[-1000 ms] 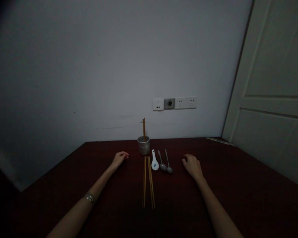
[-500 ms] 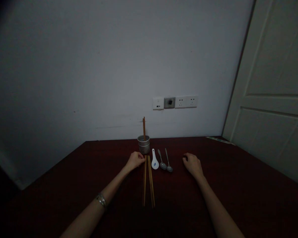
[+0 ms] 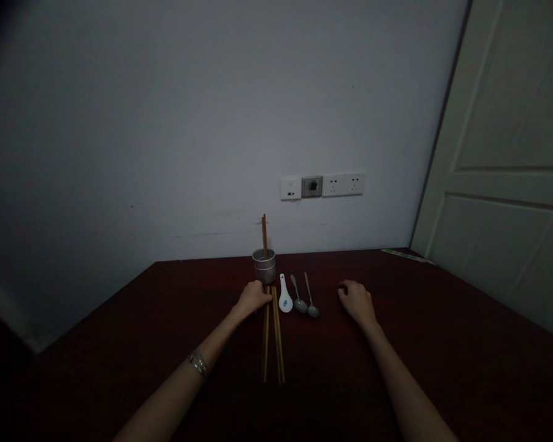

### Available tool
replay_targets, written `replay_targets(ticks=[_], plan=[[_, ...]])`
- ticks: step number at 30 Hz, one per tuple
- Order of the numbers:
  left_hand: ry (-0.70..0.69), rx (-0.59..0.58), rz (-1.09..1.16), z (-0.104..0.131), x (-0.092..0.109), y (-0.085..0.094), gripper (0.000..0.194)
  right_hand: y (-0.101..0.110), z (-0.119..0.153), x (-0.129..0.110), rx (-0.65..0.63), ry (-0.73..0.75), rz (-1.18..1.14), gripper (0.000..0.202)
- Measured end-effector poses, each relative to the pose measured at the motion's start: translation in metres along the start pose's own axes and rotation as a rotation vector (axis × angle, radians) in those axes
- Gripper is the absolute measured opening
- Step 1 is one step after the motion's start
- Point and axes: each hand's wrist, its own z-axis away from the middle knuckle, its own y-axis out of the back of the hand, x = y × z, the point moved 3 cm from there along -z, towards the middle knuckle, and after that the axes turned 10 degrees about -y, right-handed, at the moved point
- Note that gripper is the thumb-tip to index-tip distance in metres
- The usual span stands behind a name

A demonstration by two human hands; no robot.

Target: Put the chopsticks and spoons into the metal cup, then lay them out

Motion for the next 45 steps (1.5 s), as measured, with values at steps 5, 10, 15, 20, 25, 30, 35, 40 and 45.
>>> replay_targets(ticks=[5,10,15,20,25,30,35,40,45], plan=[[0.001,-0.023,-0.024,-0.006,0.001,-0.004,0.031,-0.001,-0.001,0.001,-0.003,-0.009,-0.005,0.032],[0.015,-0.023,0.019,-0.007,0.002,-0.003,0.029,-0.001,-0.001,0.001,-0.015,-0.017,-0.005,0.031],[0.013,-0.024,0.021,-0.008,0.002,-0.002,0.029,-0.001,-0.001,0.001,-0.011,-0.002,-0.001,0.033],[0.008,0.008,0.074,-0.009,-0.003,-0.005,0.028,-0.001,-0.001,0.001,-0.011,-0.002,0.001,0.033],[0.076,-0.102,0.356,-0.009,-0.005,-0.002,0.023,-0.001,-0.001,0.002,0.001,0.004,-0.002,0.031],[0.079,-0.079,0.536,-0.008,0.003,0.027,0.018,-0.003,-0.002,0.003,0.007,0.004,-0.019,0.032],[-0.036,0.062,0.573,0.000,0.018,0.074,0.019,-0.004,-0.003,0.004,0.013,0.001,-0.017,0.032],[-0.140,0.246,0.513,0.015,0.031,0.120,0.016,-0.004,-0.003,0.003,0.002,0.004,0.005,0.032],[-0.205,0.402,0.430,0.030,0.039,0.145,0.015,-0.010,-0.003,0.007,0.012,0.011,-0.022,0.032]])
